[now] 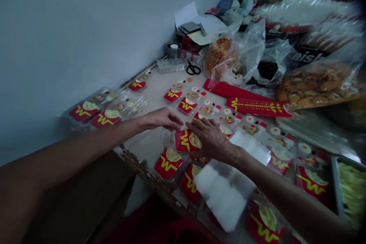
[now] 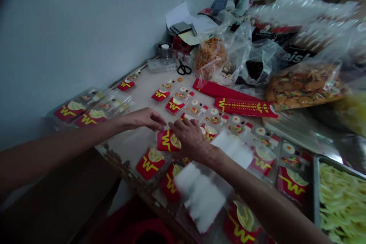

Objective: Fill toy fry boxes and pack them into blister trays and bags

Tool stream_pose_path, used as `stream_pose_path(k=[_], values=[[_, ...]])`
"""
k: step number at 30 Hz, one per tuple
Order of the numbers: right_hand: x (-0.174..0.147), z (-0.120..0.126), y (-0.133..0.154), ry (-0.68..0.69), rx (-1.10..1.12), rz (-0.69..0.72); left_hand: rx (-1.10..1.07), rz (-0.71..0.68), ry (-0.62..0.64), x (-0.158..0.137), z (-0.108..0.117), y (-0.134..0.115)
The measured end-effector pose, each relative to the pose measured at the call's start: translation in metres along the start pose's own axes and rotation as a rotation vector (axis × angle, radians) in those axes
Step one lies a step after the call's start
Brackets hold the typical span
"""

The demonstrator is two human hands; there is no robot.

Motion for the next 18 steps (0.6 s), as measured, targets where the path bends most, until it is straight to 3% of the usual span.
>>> stream_pose_path(k=[4, 7, 9, 12, 15, 18], values=[[-0.01, -0.001, -0.001, -0.001, 0.052, -0.146, 0.265, -0.014, 0.19, 0.036, -0.015, -0.029], [-0.018, -0.005, -0.001, 0.006, 0.086, -0.252, 0.598, -0.144, 0.239, 0.05, -0.034, -0.053], [-0.02, -0.009, -0.002, 0.015, 0.099, -0.326, 0.901, -0.266, 0.084, 0.043, -0.043, -0.069], [-0.018, -0.014, -0.002, 0.005, 0.119, -0.422, 1.181, -0.34, -0.286, 0.009, -0.054, -0.08], [-0.015, -0.012, -0.002, -0.06, 0.132, -0.493, 1.199, -0.291, -0.515, -0.025, -0.067, -0.066], [-0.021, -0.013, 0.002, -0.048, 0.135, -0.53, 1.156, -0.18, -0.581, -0.036, -0.077, -0.04]])
Point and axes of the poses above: each hand's wrist, its own x-axis towards the middle knuckle, its own z-axis out of the back of the hand, y = z × x, the point moved 7 cm from there along x, towards the middle knuckle, and after that the axes turned 14 degrees about y, right-handed, at the moved point
